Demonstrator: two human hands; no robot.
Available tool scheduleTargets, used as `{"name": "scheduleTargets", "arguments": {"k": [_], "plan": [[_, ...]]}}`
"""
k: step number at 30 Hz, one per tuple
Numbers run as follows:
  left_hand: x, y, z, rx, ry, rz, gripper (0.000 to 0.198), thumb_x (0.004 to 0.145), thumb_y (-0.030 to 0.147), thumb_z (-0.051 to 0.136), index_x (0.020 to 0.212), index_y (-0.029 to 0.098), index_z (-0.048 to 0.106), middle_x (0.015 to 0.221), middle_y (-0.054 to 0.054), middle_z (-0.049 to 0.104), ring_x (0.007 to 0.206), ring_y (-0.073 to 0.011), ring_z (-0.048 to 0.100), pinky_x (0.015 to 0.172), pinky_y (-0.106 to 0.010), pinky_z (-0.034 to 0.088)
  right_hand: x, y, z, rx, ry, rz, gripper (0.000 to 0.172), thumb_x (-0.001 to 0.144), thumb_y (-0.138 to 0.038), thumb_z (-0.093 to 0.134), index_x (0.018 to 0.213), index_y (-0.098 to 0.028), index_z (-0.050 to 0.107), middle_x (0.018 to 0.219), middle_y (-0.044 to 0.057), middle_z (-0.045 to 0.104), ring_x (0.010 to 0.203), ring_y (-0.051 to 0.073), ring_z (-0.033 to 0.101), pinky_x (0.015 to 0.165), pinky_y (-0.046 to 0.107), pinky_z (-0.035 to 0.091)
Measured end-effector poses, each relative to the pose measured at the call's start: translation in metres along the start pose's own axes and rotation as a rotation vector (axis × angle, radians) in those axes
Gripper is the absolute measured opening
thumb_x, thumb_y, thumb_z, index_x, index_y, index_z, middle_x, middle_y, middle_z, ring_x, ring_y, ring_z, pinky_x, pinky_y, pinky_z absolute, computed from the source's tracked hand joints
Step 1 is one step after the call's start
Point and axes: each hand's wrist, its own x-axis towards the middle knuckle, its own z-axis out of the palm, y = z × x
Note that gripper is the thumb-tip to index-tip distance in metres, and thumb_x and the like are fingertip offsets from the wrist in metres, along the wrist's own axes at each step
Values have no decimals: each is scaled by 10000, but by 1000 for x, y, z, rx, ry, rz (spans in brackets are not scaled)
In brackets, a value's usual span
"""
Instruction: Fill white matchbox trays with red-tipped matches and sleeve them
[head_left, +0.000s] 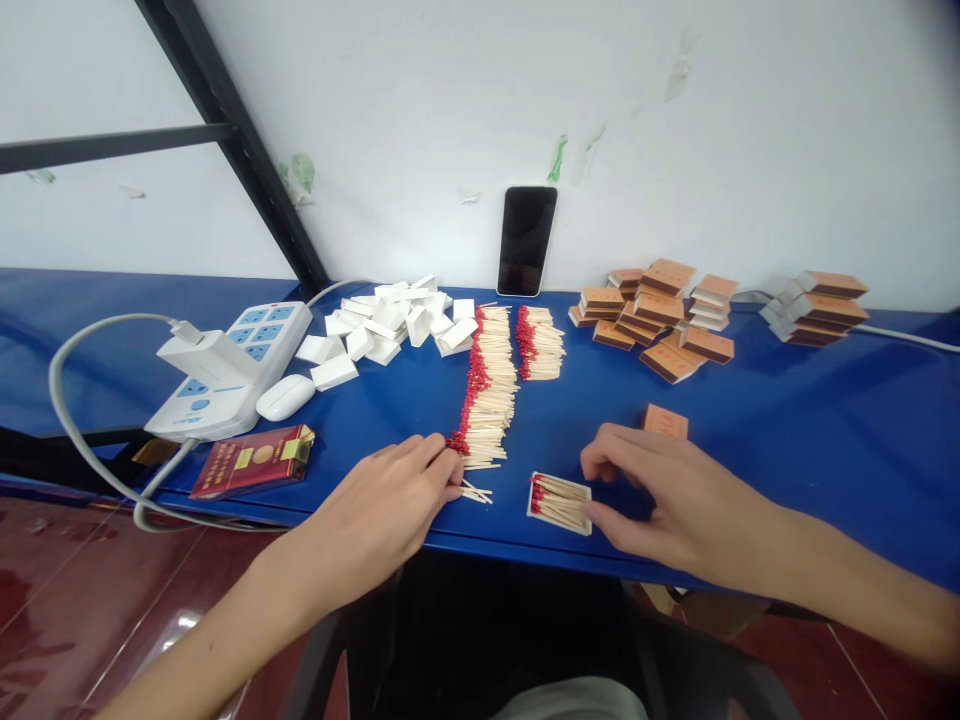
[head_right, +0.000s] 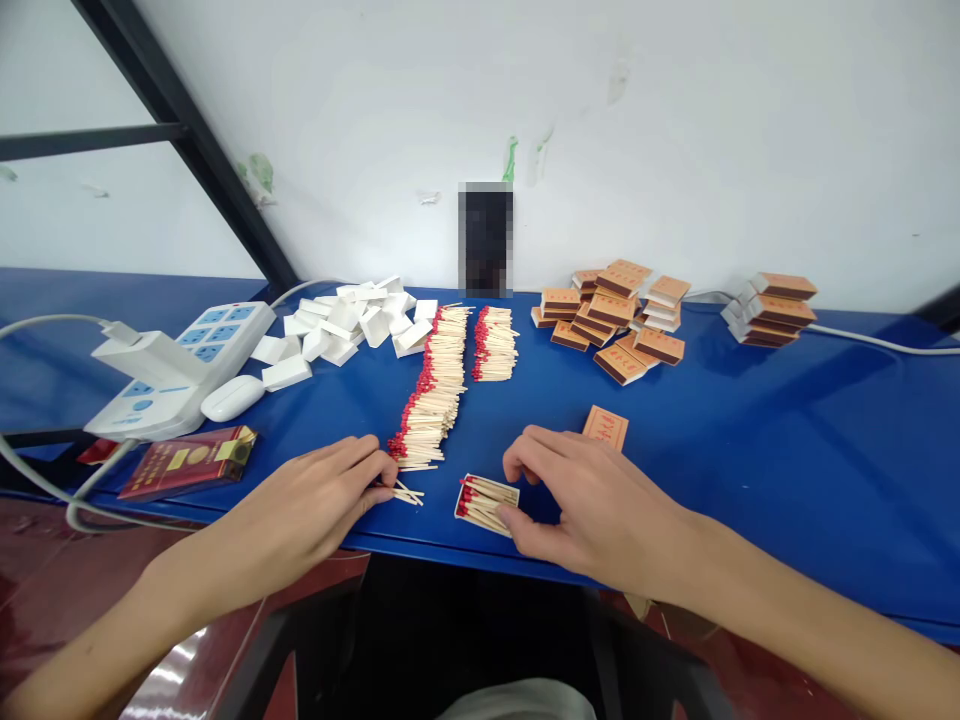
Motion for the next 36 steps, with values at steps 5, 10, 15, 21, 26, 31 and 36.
{"name": "scheduleTargets", "arguments": {"k": [5,10,15,21,26,31,36], "plan": [[-2,-3,7,91,11,103,252,995,137,389,1185,210,538,1216,-97,615,1147,-294,592,980,-486,474,-7,6,3,-34,50,-91,148,905,-296,571,1008,-193,599,891,54,641,711,164,580,616,294,459],[1,-5,16,80,-19,87,235,1048,200,319,1153,197,530,1146,-90,604,1073,-265,598,937,-457,488,-9,10,11,-81,72,-234,358,917,-302,574,1263,-211,601,1122,111,644,991,228,631,828,371,522],[8,-4,6,-71,-3,4,232,1064,296,321,1061,203,533,1031,-58,575,900,-210,595,790,-354,486,-9,8,16,-60,-11,-219,408,960,-297,534,1366,-274,561,1132,99,633,959,206,631,820,357,532],[14,5,-13,-228,11,-9,222,1061,286,307,974,207,496,955,-38,559,822,-176,566,734,-314,469,-8,7,21,0,-23,-234,369,983,-286,505,1342,-234,569,1127,107,633,972,203,624,851,357,539],[29,33,-7,-240,17,51,143,1037,210,344,1035,210,487,1000,-43,571,864,-188,574,758,-326,482,-12,9,23,73,-6,-194,294,972,-295,541,1245,-236,634,1144,108,642,987,199,635,856,339,553],[46,55,9,-142,9,70,147,1010,145,372,1010,200,509,984,-51,563,855,-214,573,721,-355,490,-24,15,18,192,87,-91,392,894,-362,669,1253,-222,603,1220,104,648,1058,190,659,902,292,565],[48,57,12,-142,52,105,166,1036,227,399,1097,200,551,1012,-62,611,912,-220,610,780,-357,521,-32,15,15,172,167,-101,382,915,-285,633,1292,-237,597,1196,94,686,1055,187,681,906,291,578]]}}
